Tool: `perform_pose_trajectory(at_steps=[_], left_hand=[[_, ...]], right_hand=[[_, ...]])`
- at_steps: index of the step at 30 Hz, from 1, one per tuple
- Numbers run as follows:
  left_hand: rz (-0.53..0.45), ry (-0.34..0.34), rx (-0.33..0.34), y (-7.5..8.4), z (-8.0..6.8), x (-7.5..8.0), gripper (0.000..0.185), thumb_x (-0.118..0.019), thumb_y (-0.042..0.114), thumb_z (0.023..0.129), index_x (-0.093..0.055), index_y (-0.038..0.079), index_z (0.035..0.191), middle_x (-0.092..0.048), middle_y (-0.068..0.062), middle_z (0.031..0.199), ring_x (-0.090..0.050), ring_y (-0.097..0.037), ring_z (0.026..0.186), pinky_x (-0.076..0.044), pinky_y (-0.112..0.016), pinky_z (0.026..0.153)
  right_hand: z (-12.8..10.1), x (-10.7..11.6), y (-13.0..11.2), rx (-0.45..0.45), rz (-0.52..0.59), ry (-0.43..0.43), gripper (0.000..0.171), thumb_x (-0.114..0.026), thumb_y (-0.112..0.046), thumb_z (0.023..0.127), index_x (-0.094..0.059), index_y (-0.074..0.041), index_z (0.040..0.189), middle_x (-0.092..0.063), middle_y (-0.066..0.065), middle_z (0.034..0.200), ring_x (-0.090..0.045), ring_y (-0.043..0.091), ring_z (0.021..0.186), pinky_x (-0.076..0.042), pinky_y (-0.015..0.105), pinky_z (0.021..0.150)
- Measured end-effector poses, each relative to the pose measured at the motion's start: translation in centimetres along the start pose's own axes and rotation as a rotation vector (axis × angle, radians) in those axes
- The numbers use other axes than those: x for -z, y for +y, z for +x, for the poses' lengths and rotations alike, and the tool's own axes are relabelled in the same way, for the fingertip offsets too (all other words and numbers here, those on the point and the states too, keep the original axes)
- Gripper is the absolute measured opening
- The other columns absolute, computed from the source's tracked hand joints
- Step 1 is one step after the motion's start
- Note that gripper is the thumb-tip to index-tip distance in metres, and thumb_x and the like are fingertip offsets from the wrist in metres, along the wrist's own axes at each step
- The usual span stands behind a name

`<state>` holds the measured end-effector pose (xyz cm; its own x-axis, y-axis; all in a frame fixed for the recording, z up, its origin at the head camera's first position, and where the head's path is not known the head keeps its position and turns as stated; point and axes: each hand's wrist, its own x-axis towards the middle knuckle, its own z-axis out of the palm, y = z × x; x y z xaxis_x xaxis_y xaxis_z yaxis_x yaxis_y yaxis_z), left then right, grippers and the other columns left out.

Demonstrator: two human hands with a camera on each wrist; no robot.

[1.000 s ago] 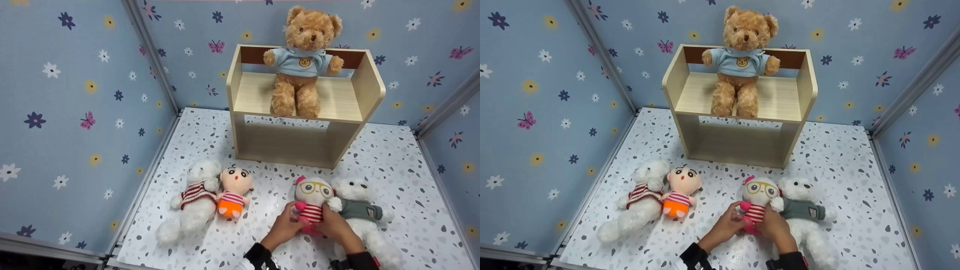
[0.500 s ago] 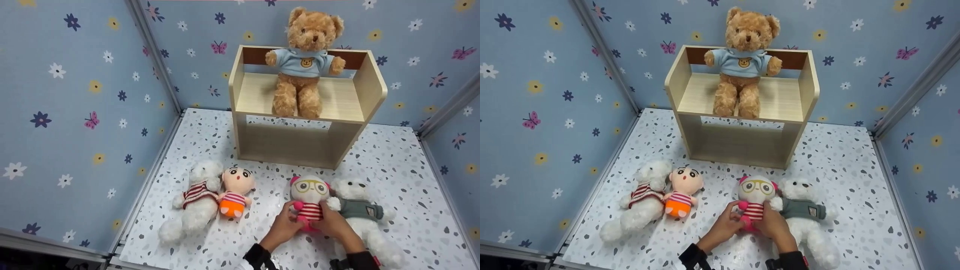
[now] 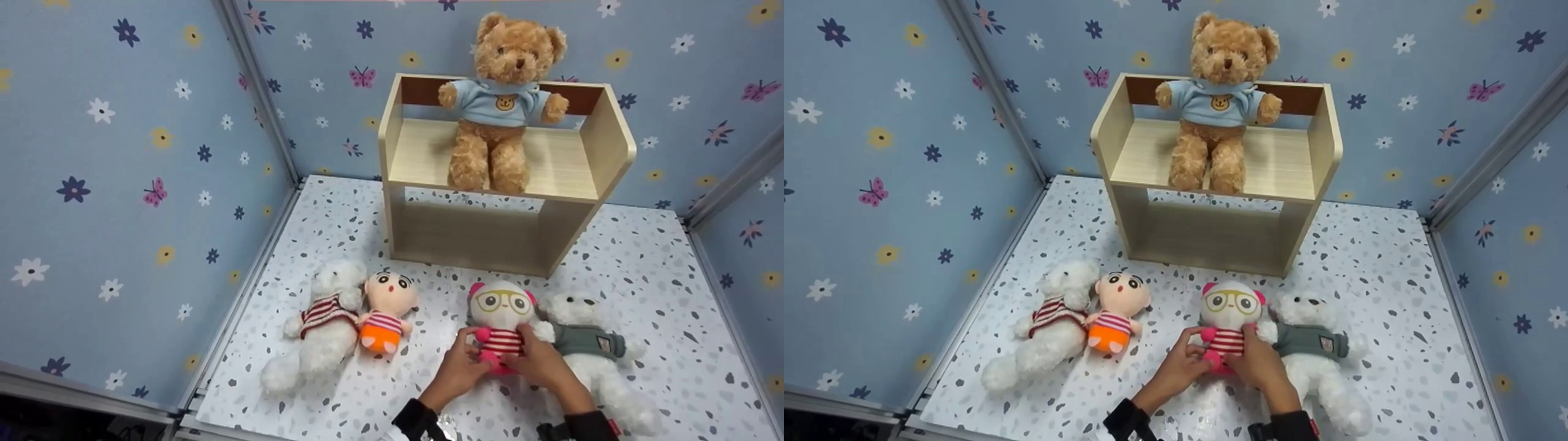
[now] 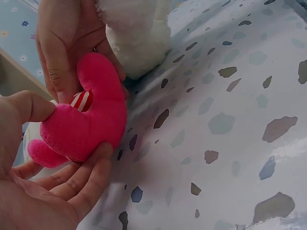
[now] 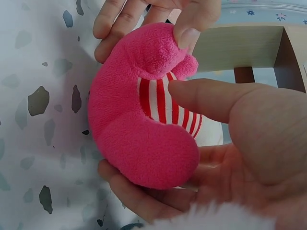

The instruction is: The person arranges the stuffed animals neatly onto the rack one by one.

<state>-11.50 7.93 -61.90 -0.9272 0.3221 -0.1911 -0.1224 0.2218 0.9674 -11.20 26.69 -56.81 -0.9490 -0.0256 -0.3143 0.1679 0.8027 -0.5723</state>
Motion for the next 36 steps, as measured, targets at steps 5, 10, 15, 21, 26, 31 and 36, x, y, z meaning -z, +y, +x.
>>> perform_pose_trajectory(at_steps=[5, 10, 15, 21, 26, 31, 36], left_hand=[[-0.018, -0.001, -0.028, 0.1, -0.1, 0.4, 0.064, -0.072, 0.018, 0.076, -0.043, 0.028, 0.132, -0.067, -0.005, 0.096, -0.062, -0.013, 0.081, -0.049, -0.026, 0.069], [-0.046, 0.003, -0.051, 0.0, 0.0, 0.9, 0.062, -0.071, 0.016, 0.077, -0.044, 0.027, 0.131, -0.067, -0.006, 0.098, -0.062, -0.014, 0.081, -0.049, -0.025, 0.065], [-0.053, 0.009, -0.039, 0.4, -0.1, 1.2, 0.062, -0.069, 0.012, 0.076, -0.044, 0.028, 0.130, -0.066, -0.004, 0.101, -0.063, -0.013, 0.083, -0.050, -0.026, 0.064], [-0.079, 0.012, -0.036, 0.7, -0.2, 1.4, 0.061, -0.067, 0.007, 0.076, -0.044, 0.027, 0.129, -0.065, -0.005, 0.103, -0.065, -0.016, 0.085, -0.052, -0.025, 0.066], [-0.089, 0.021, -0.058, 1.0, -0.2, 1.6, 0.059, -0.067, 0.007, 0.076, -0.045, 0.026, 0.128, -0.065, -0.006, 0.103, -0.063, -0.012, 0.083, -0.051, -0.026, 0.068], [-0.065, 0.029, -0.067, 1.1, -0.2, 1.7, 0.057, -0.066, 0.009, 0.076, -0.045, 0.026, 0.127, -0.066, -0.004, 0.100, -0.062, -0.010, 0.077, -0.050, -0.025, 0.067], [-0.074, 0.034, -0.066, 1.1, -0.2, 1.7, 0.056, -0.067, 0.010, 0.077, -0.046, 0.027, 0.126, -0.067, -0.004, 0.100, -0.062, -0.010, 0.075, -0.050, -0.026, 0.065]], right_hand=[[-0.1, 0.1, -0.4, 0.020, -0.004, 0.028, 0.060, -0.071, -0.025, 0.084, -0.041, -0.005, 0.132, -0.067, 0.021, 0.110, -0.066, 0.030, 0.094, -0.050, 0.046, 0.078], [0.0, 0.1, -0.9, 0.041, 0.000, 0.059, 0.051, -0.070, -0.025, 0.086, -0.044, -0.010, 0.127, -0.067, 0.017, 0.110, -0.066, 0.030, 0.094, -0.050, 0.045, 0.074], [0.0, 0.1, -1.0, 0.036, 0.014, 0.064, 0.049, -0.068, -0.027, 0.089, -0.044, -0.014, 0.130, -0.065, 0.016, 0.118, -0.065, 0.029, 0.099, -0.050, 0.045, 0.077], [-0.4, 0.1, -1.0, 0.069, 0.027, 0.114, 0.046, -0.067, -0.026, 0.089, -0.046, -0.016, 0.129, -0.065, 0.012, 0.121, -0.065, 0.026, 0.100, -0.050, 0.042, 0.076], [-0.6, 0.1, -1.1, 0.096, 0.052, 0.147, 0.045, -0.067, -0.024, 0.089, -0.046, -0.018, 0.128, -0.065, 0.010, 0.121, -0.066, 0.019, 0.089, -0.049, 0.033, 0.068], [-0.7, 0.1, -1.3, 0.104, 0.088, 0.163, 0.044, -0.067, -0.022, 0.089, -0.046, -0.019, 0.128, -0.065, 0.011, 0.122, -0.067, 0.018, 0.087, -0.050, 0.031, 0.068], [-0.7, 0.0, -1.4, 0.094, 0.098, 0.174, 0.044, -0.067, -0.021, 0.088, -0.048, -0.019, 0.127, -0.065, 0.009, 0.119, -0.066, 0.016, 0.082, -0.049, 0.030, 0.066]])
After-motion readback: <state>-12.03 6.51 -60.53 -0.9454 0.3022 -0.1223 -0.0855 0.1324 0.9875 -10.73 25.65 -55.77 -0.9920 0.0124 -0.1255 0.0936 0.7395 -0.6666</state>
